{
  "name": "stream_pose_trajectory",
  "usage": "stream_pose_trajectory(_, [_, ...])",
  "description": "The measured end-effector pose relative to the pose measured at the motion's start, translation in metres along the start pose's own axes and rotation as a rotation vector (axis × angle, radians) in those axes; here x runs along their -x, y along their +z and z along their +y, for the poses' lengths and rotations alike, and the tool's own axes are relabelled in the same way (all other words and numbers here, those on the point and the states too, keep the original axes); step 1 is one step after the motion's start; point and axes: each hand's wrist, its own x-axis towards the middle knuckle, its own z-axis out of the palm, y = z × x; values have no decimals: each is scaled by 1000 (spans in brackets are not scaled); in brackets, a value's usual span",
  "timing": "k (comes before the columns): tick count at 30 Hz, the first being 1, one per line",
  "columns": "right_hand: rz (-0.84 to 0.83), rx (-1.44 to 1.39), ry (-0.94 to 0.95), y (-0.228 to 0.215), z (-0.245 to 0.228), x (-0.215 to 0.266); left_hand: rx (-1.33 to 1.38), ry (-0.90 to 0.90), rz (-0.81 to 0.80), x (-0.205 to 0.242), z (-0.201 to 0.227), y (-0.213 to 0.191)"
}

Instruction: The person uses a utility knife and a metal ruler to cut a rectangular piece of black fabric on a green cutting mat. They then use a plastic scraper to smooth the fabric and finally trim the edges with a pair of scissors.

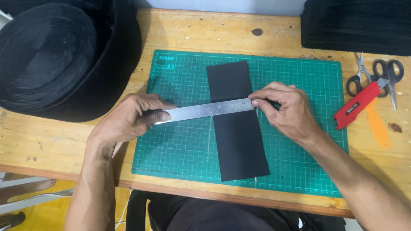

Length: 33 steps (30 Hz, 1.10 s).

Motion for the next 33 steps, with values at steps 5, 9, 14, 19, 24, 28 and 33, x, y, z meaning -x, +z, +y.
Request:
stream_pose_trajectory(5, [13, 37, -21, -1, -1, 0, -12, 13, -3, 2, -2, -1])
stream_pose_trajectory(9, [19, 50, -30, 0, -4, 1, -24, 25, 10, 2, -9, -1])
stream_pose_trajectory(14, [-5, 169, -91, 0, -6, 1, 3, 97, -56, 3, -19, -2])
stream_pose_trajectory(19, [-7, 160, -88, 0, -7, 2, -7, 131, -68, 2, -25, -1])
stream_pose_trajectory(24, [-10, 173, -103, 0, -7, 1, 2, 130, -67, 2, -27, 0])
stream_pose_trajectory(28, [0, 147, -91, 0, -8, 0, -24, 132, -61, 3, -23, 0])
stream_pose_trajectory(33, [35, 49, 38, -3, -12, -11, 10, 104, -4, -2, -10, -6])
